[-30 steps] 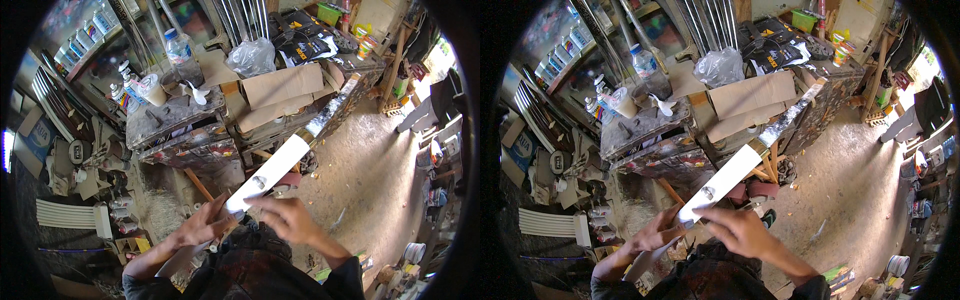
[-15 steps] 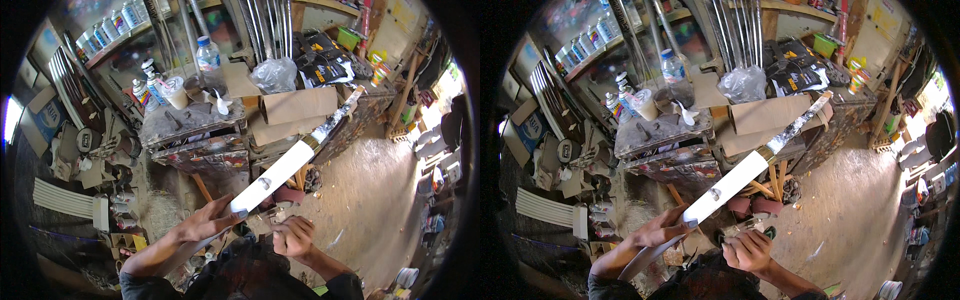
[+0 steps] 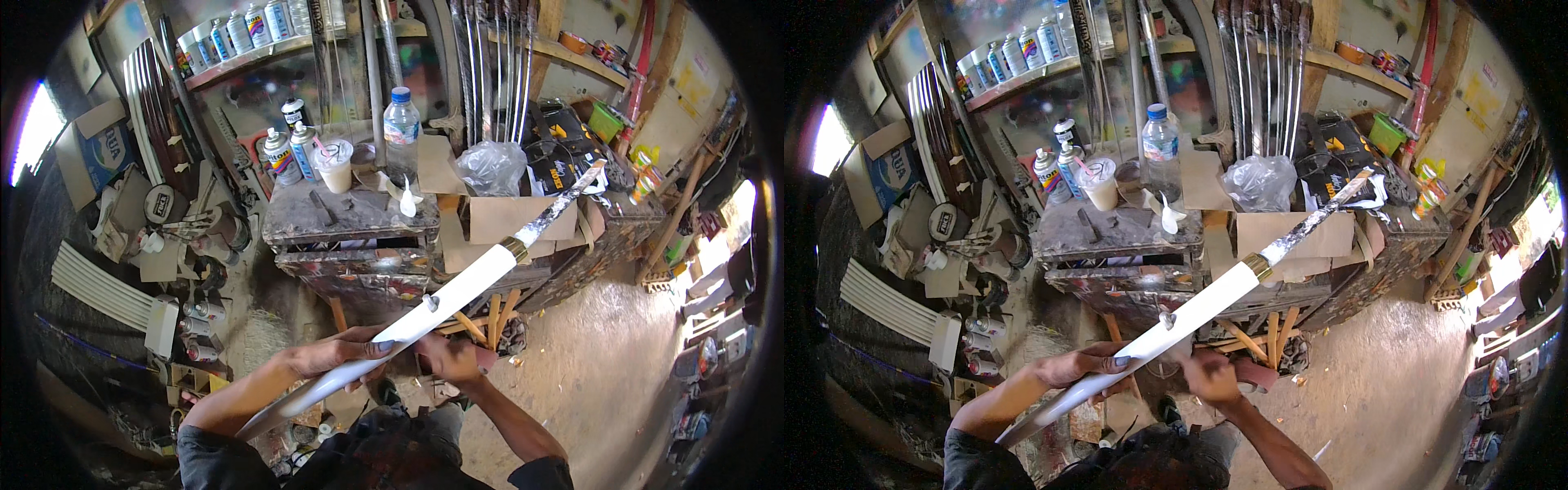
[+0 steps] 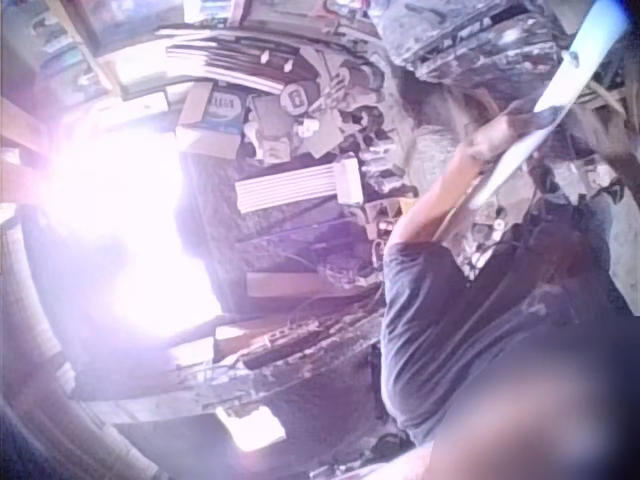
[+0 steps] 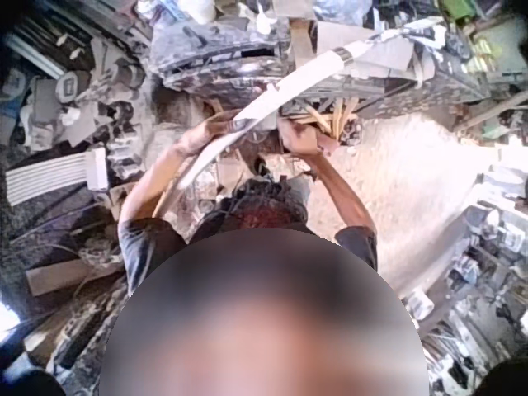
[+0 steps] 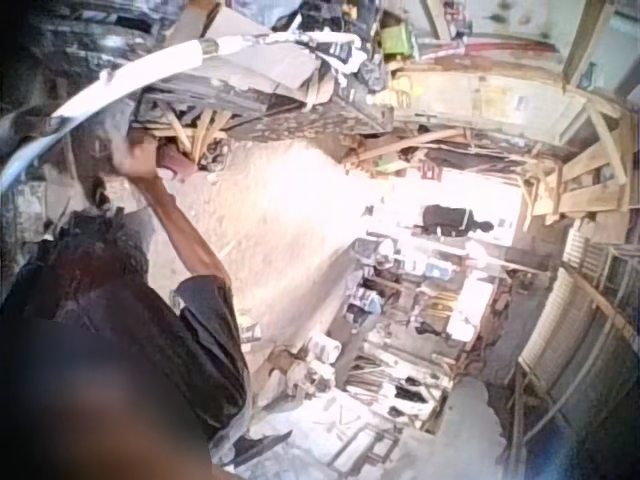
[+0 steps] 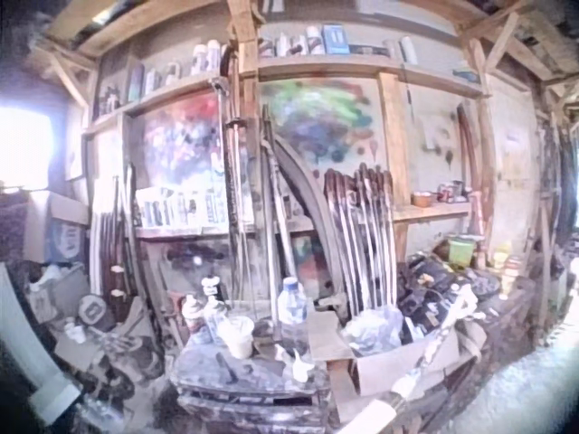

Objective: The person applies glue to a white cylindrical object and attaches a small metal piece, then sprays it with a silver aerosol can. The person handles the object repeatedly, adjusting the attachment and inspecting the surface.

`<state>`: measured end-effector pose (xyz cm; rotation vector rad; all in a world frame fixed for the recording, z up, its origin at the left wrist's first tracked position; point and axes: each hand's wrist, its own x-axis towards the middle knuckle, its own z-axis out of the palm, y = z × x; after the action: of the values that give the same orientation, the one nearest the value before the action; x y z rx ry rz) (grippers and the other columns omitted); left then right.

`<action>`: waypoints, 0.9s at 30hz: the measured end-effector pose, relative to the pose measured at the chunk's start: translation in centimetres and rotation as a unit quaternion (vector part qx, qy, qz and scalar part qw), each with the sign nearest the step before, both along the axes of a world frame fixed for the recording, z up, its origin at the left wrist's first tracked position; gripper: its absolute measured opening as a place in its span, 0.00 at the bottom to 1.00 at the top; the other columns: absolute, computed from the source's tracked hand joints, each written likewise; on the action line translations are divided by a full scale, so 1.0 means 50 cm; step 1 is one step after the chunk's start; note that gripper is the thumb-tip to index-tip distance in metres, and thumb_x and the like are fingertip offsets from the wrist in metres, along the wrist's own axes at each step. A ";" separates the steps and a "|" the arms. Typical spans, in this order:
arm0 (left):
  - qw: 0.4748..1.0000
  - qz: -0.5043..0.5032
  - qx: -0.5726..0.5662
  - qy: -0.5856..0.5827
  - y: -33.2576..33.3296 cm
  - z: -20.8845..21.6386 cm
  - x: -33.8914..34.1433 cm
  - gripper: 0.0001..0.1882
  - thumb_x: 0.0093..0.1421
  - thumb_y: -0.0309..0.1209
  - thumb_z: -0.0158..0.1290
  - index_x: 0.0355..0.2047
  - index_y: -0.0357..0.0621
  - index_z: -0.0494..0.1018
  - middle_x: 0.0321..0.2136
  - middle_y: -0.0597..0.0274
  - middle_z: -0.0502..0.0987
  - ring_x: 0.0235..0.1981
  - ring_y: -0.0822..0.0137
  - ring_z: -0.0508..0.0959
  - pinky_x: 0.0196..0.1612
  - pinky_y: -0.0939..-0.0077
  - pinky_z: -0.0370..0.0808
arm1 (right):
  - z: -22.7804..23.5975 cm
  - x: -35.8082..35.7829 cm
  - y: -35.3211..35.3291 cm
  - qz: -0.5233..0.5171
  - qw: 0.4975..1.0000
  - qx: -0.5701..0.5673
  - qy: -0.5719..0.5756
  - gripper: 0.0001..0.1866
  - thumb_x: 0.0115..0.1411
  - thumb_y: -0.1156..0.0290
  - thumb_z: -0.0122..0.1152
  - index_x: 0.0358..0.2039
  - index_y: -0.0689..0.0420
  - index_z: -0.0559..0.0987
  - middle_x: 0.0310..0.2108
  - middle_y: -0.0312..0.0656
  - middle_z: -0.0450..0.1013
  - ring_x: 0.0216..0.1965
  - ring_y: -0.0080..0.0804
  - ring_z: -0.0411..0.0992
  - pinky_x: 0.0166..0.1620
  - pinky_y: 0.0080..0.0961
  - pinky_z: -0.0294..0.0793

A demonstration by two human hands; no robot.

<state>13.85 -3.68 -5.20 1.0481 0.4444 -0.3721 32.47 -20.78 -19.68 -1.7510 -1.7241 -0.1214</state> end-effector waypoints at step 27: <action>0.992 -0.069 0.081 0.065 0.071 0.005 0.060 0.29 0.61 0.56 0.53 0.49 0.46 0.68 0.23 0.72 0.71 0.19 0.80 0.70 0.18 0.86 0.68 | -0.006 -0.039 -0.078 -0.025 0.705 -0.045 0.708 0.19 0.68 0.73 0.50 0.58 0.62 0.66 0.40 0.39 0.72 0.39 0.24 0.70 0.43 0.27 0.72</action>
<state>16.83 -0.12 -4.92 1.2207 0.5262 -0.5363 30.53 -24.67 -19.96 -1.2094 -0.4834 1.0448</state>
